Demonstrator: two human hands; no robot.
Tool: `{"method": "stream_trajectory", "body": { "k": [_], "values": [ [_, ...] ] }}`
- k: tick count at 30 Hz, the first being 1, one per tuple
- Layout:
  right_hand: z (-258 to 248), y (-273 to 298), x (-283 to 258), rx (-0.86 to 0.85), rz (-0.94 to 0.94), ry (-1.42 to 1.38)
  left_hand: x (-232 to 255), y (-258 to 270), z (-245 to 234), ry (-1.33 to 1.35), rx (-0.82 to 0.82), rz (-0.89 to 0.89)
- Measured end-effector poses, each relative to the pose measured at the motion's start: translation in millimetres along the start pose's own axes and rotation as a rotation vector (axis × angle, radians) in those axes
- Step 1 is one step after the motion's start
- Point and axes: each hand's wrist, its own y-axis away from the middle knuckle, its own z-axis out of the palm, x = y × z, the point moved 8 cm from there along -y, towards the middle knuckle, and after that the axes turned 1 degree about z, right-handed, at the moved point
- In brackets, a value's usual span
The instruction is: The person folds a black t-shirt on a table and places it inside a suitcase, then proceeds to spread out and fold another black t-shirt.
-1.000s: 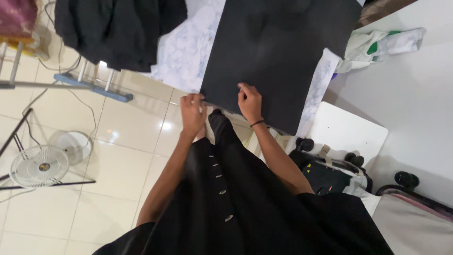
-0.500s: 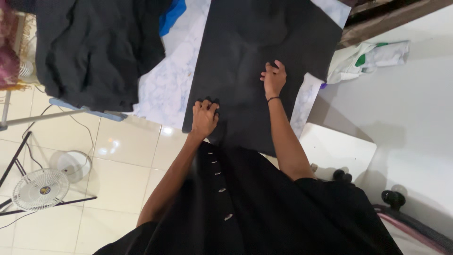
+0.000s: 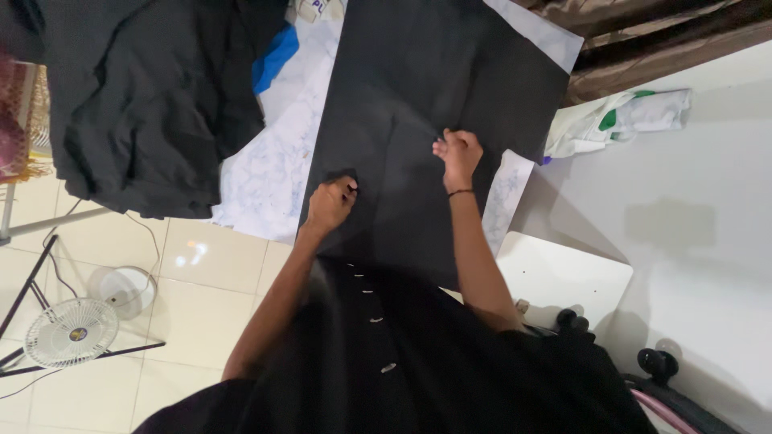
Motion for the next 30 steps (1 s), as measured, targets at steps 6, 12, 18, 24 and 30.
{"method": "stream_trajectory", "body": {
  "k": [6, 12, 18, 24, 30],
  "values": [
    [-13, 19, 7, 0.137, -0.14, 0.073, 13, -50, -9, 0.131, 0.045, 0.129],
    [-23, -45, -37, 0.27, -0.476, 0.419, 24, -122, -28, -0.011, 0.155, 0.307],
    [13, -122, -93, 0.302, -0.713, 0.942, 13, -211, -24, -0.157, 0.113, 0.332],
    [32, -151, -100, 0.058, -0.808, 1.066, 17, -289, -6, -0.276, 0.056, 0.435],
    [-18, -150, -98, 0.144, -0.378, 0.385, 3, -363, 17, -0.473, -0.002, 0.446]
  ]
}}
